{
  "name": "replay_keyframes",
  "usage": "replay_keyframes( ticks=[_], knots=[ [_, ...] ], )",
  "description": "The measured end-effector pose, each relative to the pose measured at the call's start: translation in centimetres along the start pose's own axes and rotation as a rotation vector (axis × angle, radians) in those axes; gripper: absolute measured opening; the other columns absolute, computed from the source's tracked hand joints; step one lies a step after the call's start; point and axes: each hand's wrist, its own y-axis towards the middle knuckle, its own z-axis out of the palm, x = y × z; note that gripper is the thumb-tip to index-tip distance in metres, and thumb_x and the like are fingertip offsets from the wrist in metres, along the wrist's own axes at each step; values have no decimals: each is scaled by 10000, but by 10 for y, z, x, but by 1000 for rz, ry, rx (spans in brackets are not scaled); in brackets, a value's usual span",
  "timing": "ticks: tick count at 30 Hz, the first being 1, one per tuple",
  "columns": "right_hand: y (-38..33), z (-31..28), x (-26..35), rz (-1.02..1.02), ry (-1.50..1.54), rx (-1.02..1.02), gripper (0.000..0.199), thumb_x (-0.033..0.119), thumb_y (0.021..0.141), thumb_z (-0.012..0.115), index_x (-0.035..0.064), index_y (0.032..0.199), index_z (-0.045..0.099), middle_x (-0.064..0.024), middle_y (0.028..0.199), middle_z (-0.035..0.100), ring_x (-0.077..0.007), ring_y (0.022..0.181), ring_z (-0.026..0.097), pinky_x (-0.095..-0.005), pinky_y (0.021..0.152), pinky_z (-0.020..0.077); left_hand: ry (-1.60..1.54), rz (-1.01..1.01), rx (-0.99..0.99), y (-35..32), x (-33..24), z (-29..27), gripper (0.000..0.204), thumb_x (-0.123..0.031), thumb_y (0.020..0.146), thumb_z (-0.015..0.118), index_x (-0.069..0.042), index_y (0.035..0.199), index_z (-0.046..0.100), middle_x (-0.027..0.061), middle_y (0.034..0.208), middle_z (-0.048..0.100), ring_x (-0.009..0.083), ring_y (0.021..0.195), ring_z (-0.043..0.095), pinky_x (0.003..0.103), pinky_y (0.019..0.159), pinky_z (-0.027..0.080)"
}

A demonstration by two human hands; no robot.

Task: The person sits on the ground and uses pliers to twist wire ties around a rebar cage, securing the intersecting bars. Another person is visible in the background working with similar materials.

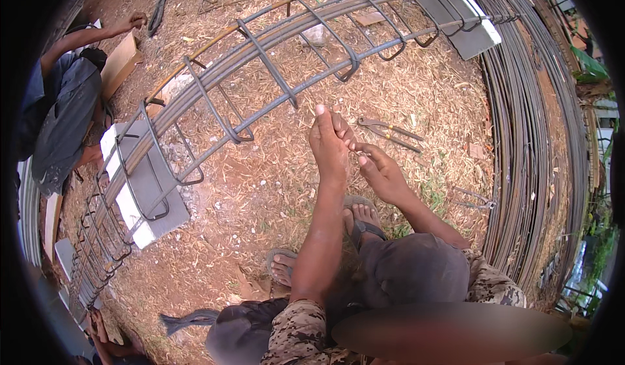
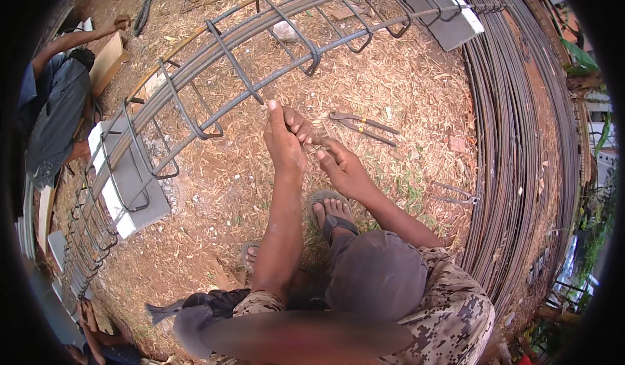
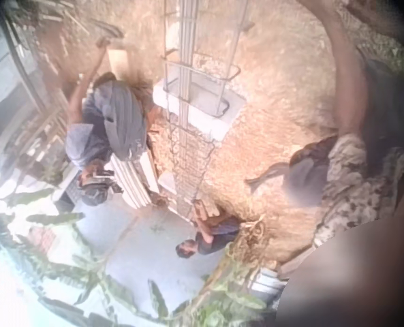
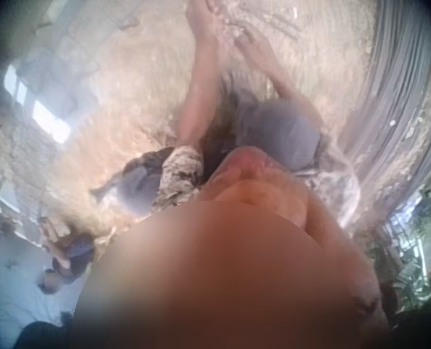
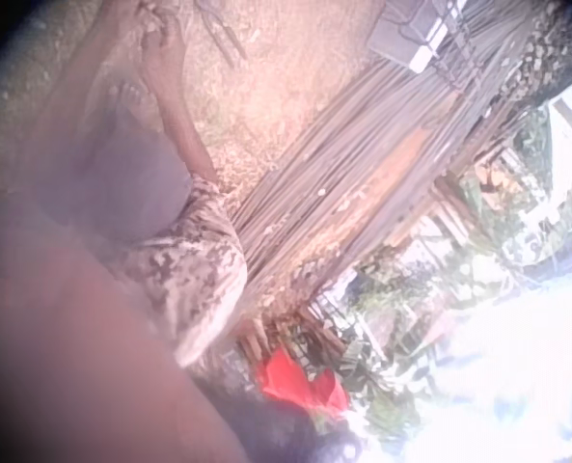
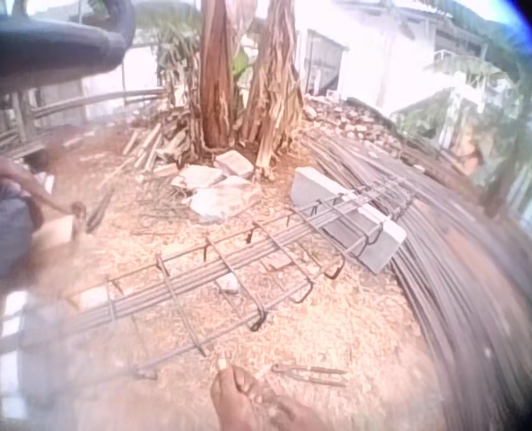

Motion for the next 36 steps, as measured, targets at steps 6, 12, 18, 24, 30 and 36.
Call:
replay_keyframes(
  ticks=[6,12,18,24,30,36],
  knots=[
    [-27,10,-37,-147,-238,-3,297,239,1036,491,31,1219,597,26,843,542,-43,719,453,-224,663,413,-17,395,-107,23,-62,-12,326,-389,1036,461,-112,864,467,-13,710,413,63,523,339,218,444,288],
    [-31,9,-34,-71,-89,135,288,248,1037,495,40,1217,577,49,777,502,-25,668,428,-203,618,374,-78,348,-77,19,-74,-10,320,-353,1039,428,-139,801,409,-31,681,376,60,508,310,215,427,266],
    [-11,25,4,-422,-554,27,303,209,1020,496,0,1222,581,-113,922,648,-185,787,625,-282,681,489,-251,343,-117,14,-74,-9,354,-368,1047,402,-164,760,368,-38,654,343,69,512,304,231,411,265],
    [-20,12,126,-744,-750,599,243,124,938,583,23,1147,655,-200,1008,697,-349,835,697,-408,713,571,-199,248,-73,-1,-97,-18,370,-373,1054,395,-166,750,353,-50,621,309,67,454,237,233,385,217],
    [9,20,143,-374,-1293,447,252,141,976,503,79,1205,587,-180,847,674,-340,737,684,-417,605,534,-450,249,463,-31,-106,4,413,-379,1073,340,-170,719,363,-44,580,250,66,438,139,247,385,145],
    [7,15,170,-705,-1014,192,288,182,1013,454,79,1256,569,-185,820,667,-337,723,684,-433,614,532,-541,89,467,-25,-116,1,418,-373,1078,333,-157,721,363,-43,579,228,75,439,119,255,385,145]
  ],
)
